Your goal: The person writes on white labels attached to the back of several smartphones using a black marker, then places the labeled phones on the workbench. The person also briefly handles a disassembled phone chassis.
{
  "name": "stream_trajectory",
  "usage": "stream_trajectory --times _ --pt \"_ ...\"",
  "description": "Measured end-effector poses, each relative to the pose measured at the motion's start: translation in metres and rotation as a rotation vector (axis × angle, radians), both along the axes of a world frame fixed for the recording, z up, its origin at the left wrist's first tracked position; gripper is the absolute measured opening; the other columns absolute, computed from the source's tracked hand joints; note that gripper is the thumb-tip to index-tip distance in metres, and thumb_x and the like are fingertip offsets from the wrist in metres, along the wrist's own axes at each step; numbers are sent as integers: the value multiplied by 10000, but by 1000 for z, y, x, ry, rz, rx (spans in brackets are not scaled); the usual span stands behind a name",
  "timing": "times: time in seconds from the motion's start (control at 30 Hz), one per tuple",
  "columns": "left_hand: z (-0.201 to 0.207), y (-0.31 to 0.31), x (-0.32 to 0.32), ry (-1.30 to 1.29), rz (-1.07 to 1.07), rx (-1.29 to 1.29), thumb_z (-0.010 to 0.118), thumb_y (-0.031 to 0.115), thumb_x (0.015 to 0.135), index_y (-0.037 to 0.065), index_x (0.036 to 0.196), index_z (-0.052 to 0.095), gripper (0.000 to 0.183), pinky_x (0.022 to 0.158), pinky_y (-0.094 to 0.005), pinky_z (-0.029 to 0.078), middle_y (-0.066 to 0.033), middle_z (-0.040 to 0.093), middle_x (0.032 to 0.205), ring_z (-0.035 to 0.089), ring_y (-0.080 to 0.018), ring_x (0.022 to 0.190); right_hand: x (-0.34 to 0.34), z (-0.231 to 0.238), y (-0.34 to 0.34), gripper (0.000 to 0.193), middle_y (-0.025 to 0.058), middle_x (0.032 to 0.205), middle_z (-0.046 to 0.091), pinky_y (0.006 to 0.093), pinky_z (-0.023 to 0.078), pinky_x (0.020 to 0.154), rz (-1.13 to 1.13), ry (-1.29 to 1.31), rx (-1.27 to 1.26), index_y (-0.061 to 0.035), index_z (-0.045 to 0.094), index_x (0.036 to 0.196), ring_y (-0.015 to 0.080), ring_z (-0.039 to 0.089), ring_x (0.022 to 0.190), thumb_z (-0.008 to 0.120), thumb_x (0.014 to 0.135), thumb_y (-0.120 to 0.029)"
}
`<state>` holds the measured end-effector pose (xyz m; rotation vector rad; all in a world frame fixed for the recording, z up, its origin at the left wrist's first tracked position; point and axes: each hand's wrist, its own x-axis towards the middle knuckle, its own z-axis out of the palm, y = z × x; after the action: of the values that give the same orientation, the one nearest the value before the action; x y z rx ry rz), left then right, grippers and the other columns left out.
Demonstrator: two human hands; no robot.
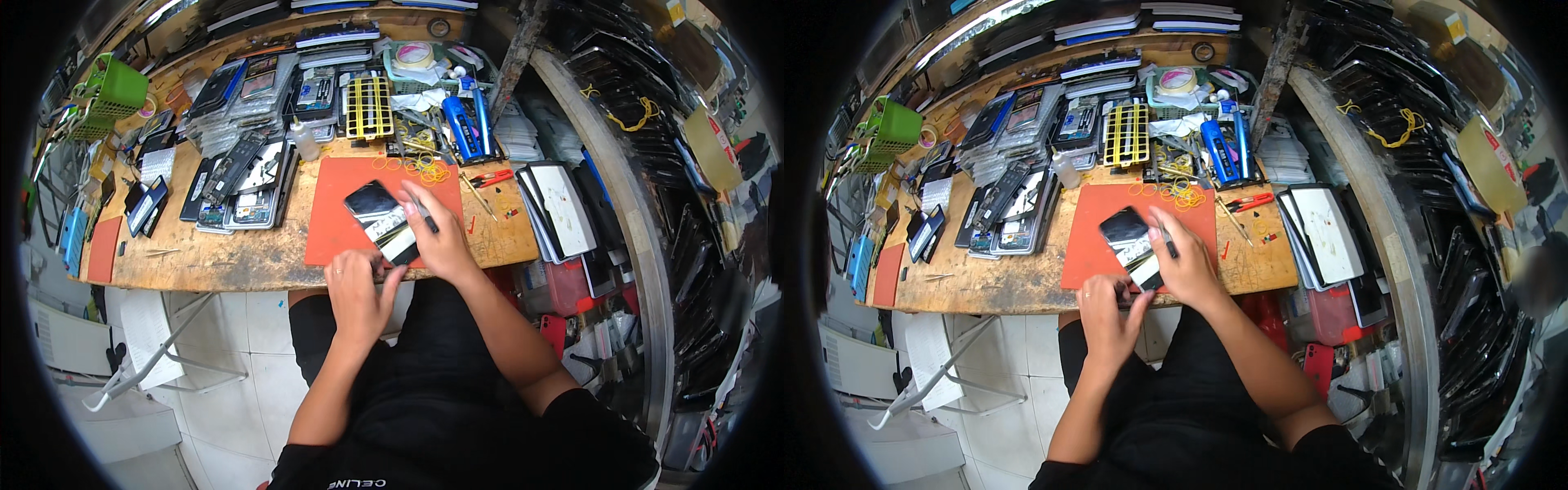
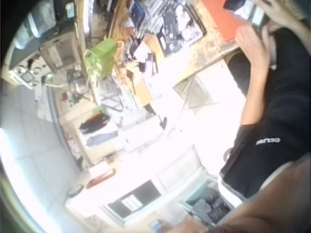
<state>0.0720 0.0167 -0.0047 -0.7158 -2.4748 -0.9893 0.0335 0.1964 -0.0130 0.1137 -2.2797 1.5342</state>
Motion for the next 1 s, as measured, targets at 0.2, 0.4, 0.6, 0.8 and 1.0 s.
stream_trajectory --times 0.2,0.4,0.6,0.8,1.0 --pt "2 3 -33 -76 86 11 938 425 717 49 989 564 596 851 -463 421 -114 611 967 574 -334 927 -10 14 16 312 150 1051 772 290 584 818 54 -44 -401 53 662 1312 125 722 901 647 1061 -132" --pt "5 -1 -44 49 25 -44 965 353 649 54 1125 549 699 904 -455 415 -107 592 1065 558 -321 1017 -5 11 30 97 -24 748 656 246 396 541 389 -131 -53 -24 700 992 22 524 624 724 959 -113" --pt "6 -1 -42 53 31 -36 948 339 667 48 1145 559 681 929 -464 420 -113 596 1077 565 -325 1029 -10 20 28 76 -40 713 614 247 358 511 421 -198 30 -35 708 950 18 467 587 744 926 -98" --pt "5 0 -44 52 31 -38 937 318 661 45 1132 563 660 936 -465 417 -111 602 1070 573 -321 1034 -6 19 29 77 -21 750 635 243 395 533 425 -195 60 -18 719 961 29 495 612 746 915 -73" --pt "6 -2 -45 57 15 -33 936 319 664 39 1130 562 660 945 -466 414 -106 614 1089 579 -323 1049 -8 19 26 64 -24 742 635 242 380 519 417 -108 59 -18 717 944 21 487 606 746 911 -65"
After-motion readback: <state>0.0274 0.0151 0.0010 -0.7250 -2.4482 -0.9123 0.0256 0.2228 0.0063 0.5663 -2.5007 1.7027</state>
